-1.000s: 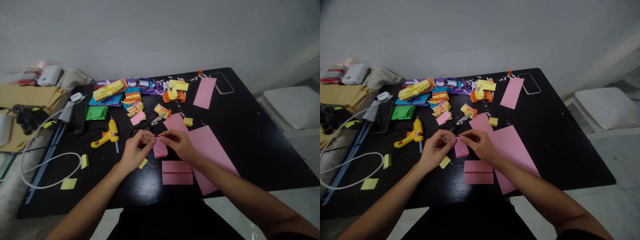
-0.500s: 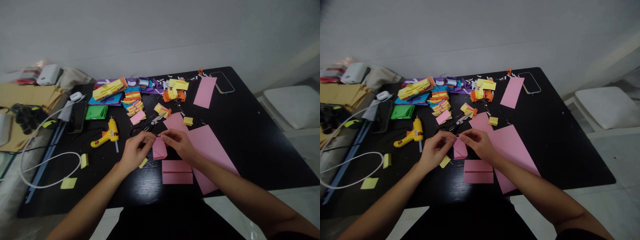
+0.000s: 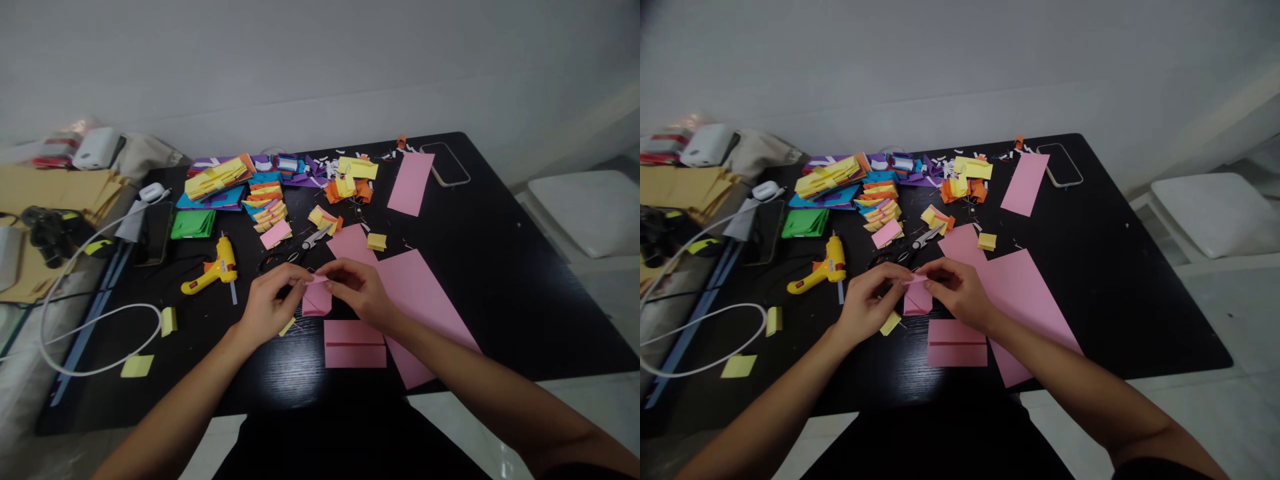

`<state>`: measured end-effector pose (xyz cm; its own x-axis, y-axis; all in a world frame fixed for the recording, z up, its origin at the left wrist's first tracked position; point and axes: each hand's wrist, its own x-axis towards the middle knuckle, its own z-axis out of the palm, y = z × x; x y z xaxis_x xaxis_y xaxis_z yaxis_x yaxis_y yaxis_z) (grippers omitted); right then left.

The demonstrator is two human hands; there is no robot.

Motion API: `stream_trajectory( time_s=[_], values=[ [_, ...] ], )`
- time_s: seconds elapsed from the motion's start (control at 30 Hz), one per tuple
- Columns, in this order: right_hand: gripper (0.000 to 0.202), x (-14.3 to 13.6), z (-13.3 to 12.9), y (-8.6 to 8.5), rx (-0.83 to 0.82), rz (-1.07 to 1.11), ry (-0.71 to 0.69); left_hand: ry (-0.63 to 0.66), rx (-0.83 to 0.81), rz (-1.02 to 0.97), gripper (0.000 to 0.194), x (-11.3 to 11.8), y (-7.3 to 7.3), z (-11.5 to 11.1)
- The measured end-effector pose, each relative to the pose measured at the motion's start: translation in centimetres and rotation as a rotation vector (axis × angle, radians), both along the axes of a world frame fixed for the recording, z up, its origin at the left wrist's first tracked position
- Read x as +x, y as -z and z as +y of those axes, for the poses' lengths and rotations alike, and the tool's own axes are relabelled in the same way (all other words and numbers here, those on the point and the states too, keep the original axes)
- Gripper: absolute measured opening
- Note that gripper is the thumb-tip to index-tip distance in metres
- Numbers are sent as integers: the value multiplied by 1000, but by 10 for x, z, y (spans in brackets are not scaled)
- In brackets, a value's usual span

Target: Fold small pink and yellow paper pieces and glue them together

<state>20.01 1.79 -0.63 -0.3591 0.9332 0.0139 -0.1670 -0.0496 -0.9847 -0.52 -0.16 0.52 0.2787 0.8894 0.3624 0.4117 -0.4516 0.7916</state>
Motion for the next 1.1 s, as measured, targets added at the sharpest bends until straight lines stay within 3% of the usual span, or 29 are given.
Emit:
stream_trajectory(
  time_s=[0.3,0.43,0.6,0.93,1.1],
  values=[
    [21,-3,2,3,-28,-91,19,22,72,-10,16,1,-1,-1],
    [21,-4,-1,5,-18,-72,57,46,21,-33,13,1,-2,-2],
    [19,-6,-6,6,53,-86,85,-67,-55,-77,7,4,0,-2],
    [23,-3,-14,3,515,-406,188,-90,-117,-155,5,12,-7,-2],
    [22,-2,-16,1,599,-472,228,-80,-150,-155,9,14,-6,-5]
  ],
)
